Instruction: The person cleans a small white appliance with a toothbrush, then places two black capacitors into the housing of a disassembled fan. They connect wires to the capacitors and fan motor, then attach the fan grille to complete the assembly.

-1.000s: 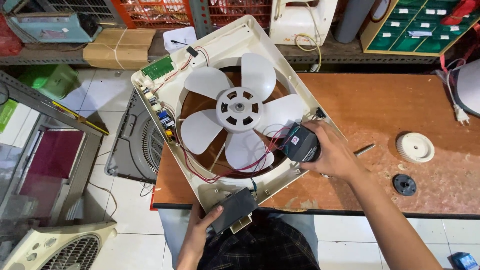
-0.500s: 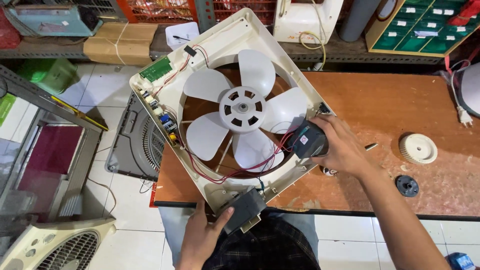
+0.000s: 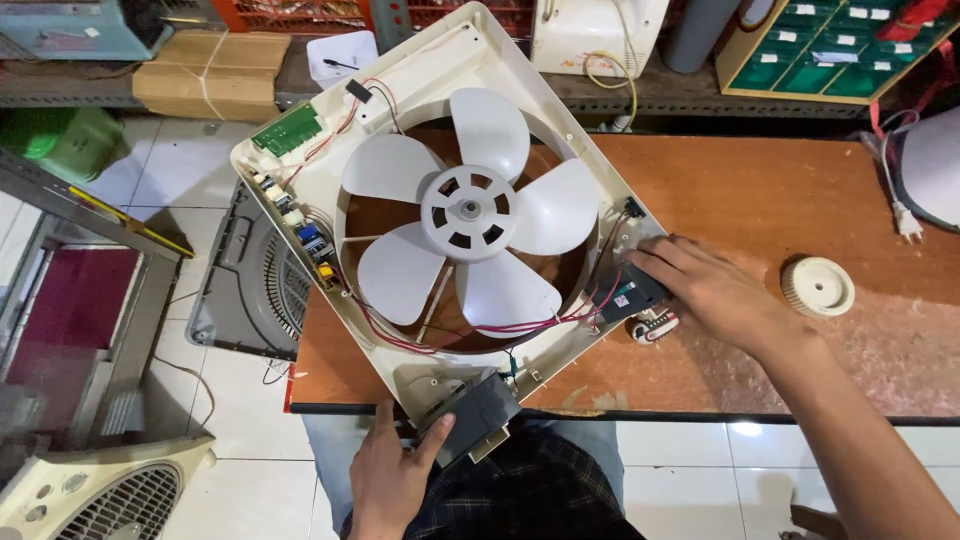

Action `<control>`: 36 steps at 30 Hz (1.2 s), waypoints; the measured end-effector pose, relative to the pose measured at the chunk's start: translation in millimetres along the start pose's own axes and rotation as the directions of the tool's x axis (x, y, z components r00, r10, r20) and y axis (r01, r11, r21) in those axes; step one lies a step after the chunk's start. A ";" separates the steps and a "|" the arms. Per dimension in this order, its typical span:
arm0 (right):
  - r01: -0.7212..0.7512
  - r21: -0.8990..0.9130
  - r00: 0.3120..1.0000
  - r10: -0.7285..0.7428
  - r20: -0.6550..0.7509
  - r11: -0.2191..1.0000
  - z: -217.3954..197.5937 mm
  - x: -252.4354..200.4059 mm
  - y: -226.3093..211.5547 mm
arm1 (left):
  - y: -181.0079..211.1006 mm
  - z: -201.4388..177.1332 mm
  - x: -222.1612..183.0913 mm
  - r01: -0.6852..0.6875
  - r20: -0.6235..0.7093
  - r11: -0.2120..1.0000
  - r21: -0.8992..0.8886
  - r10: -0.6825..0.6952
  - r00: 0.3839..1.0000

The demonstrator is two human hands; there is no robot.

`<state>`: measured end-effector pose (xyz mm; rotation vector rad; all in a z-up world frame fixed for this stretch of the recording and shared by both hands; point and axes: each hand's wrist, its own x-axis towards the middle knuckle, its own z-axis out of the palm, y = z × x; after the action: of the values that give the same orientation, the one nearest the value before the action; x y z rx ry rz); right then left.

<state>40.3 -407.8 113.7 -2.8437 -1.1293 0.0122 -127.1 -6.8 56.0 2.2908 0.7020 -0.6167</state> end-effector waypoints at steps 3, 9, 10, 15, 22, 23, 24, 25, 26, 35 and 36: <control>0.060 -0.096 0.997 -0.055 0.055 0.994 -19.4 12.4 -20.3 | -5.1 6.5 -2.7 -0.062 -0.146 0.998 0.005 0.062 0.987; -0.015 -0.209 0.994 0.037 0.101 0.978 -2.5 16.5 2.8 | 2.1 8.8 -11.2 -0.406 -0.514 0.913 -0.029 0.335 0.790; -0.013 -0.210 0.994 0.036 0.104 0.978 -2.8 15.4 1.8 | 2.5 9.6 -10.9 -0.405 -0.514 0.914 -0.032 0.332 0.791; -0.016 -0.239 0.990 0.049 0.133 0.971 -6.2 10.8 -4.8 | 6.2 13.3 -14.1 -0.573 -0.536 0.820 -0.006 0.481 0.694; -0.049 -0.140 0.985 0.071 0.155 0.989 -10.3 12.3 -4.2 | 6.7 32.6 -4.6 -0.748 -0.423 0.529 0.399 0.831 0.362; -0.038 -0.111 0.986 0.055 0.154 0.993 -10.6 12.4 -2.4 | 8.5 32.3 -5.1 -0.749 -0.377 0.528 0.400 0.840 0.391; -0.031 -0.083 0.987 0.043 0.152 0.996 -10.7 10.9 -0.8 | 10.5 32.0 -5.1 -0.751 -0.328 0.523 0.402 0.848 0.416; -0.034 -0.082 0.987 0.047 0.153 0.996 -11.0 11.7 -3.4 | 8.3 33.3 -3.5 -0.753 -0.325 0.521 0.401 0.850 0.415; -0.050 -0.114 0.984 0.069 0.167 0.992 -11.6 12.8 -5.0 | 6.8 35.4 -1.7 -0.746 -0.325 0.534 0.398 0.843 0.430; -0.110 -0.331 0.989 0.135 0.053 0.937 -9.4 10.4 -19.4 | 0.6 47.9 0.6 -0.708 -0.366 0.609 0.357 0.789 0.493; -0.131 -0.348 0.979 0.176 0.103 0.928 -10.2 13.5 -21.0 | -0.5 48.2 1.3 -0.696 -0.358 0.622 0.359 0.780 0.513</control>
<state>36.2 -384.1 125.9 -3.2793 -1.0126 0.0185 -137.9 -39.8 22.5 2.6176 -0.2168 0.3563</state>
